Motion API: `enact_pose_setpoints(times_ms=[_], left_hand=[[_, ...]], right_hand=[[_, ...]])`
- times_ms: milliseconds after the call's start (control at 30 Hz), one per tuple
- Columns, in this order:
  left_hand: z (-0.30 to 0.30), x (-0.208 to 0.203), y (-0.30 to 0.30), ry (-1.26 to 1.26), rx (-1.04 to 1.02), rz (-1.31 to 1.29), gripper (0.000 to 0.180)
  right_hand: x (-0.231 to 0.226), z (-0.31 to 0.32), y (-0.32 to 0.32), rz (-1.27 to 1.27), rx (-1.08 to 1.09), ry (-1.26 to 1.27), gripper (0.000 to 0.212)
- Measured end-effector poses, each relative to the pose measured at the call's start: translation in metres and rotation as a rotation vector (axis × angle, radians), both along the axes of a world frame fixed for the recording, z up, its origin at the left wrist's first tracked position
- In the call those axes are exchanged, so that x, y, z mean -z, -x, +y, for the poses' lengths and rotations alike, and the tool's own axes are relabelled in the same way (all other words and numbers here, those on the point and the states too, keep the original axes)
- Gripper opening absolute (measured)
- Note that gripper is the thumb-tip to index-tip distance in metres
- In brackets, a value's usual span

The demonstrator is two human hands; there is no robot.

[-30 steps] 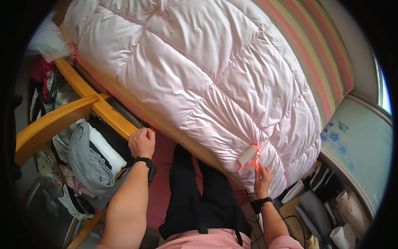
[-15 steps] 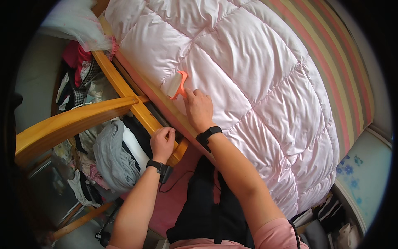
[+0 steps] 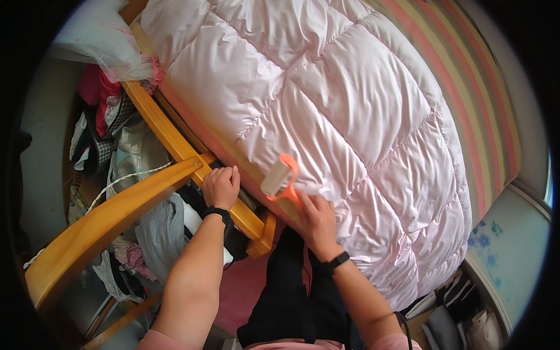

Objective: The person uses a lint roller to clean a pink comforter on a bed. They roll the tool across the surface, lift and reposition the comforter to access different areas, and continue rolling until the entire visible surface is treated.

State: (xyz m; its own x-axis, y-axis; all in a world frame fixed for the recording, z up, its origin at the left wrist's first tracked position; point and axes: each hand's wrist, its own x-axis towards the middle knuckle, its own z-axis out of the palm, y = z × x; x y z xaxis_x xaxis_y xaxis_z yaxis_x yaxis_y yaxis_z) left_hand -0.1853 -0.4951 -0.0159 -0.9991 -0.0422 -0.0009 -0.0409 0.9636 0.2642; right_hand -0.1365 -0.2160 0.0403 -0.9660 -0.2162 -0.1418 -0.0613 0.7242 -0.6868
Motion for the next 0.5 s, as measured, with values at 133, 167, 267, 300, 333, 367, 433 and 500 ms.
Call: enact_pose_setpoints(times_ms=[133,167,267,300,333,367,433,500], left_hand=[[0.000,-0.001,0.003,-0.019,-0.013,-0.008,0.033],[0.000,0.000,0.003,-0.025,-0.013,0.004,0.033],[-0.001,0.002,0.001,-0.038,-0.006,0.004,0.033],[-0.002,0.003,0.001,-0.042,-0.005,0.005,0.033],[-0.002,0.003,0.001,-0.030,-0.014,-0.004,0.034],[-0.002,0.003,0.001,-0.013,-0.013,-0.015,0.034],[-0.001,0.002,0.003,-0.017,-0.010,-0.020,0.034],[-0.001,0.001,0.004,-0.014,-0.016,-0.009,0.034]], right_hand=[[0.048,-0.075,0.081,0.081,-0.110,0.052,0.033],[0.053,-0.073,0.079,0.076,-0.078,0.009,0.035],[0.043,-0.018,0.027,-0.046,0.035,-0.073,0.040],[0.034,0.011,0.004,-0.050,0.087,-0.101,0.040],[0.023,0.040,-0.020,-0.121,0.142,-0.168,0.039],[0.011,0.068,-0.039,-0.201,0.170,-0.274,0.039],[-0.009,0.104,-0.061,-0.158,0.258,-0.289,0.036],[-0.020,0.109,-0.052,-0.133,0.330,-0.249,0.035]])
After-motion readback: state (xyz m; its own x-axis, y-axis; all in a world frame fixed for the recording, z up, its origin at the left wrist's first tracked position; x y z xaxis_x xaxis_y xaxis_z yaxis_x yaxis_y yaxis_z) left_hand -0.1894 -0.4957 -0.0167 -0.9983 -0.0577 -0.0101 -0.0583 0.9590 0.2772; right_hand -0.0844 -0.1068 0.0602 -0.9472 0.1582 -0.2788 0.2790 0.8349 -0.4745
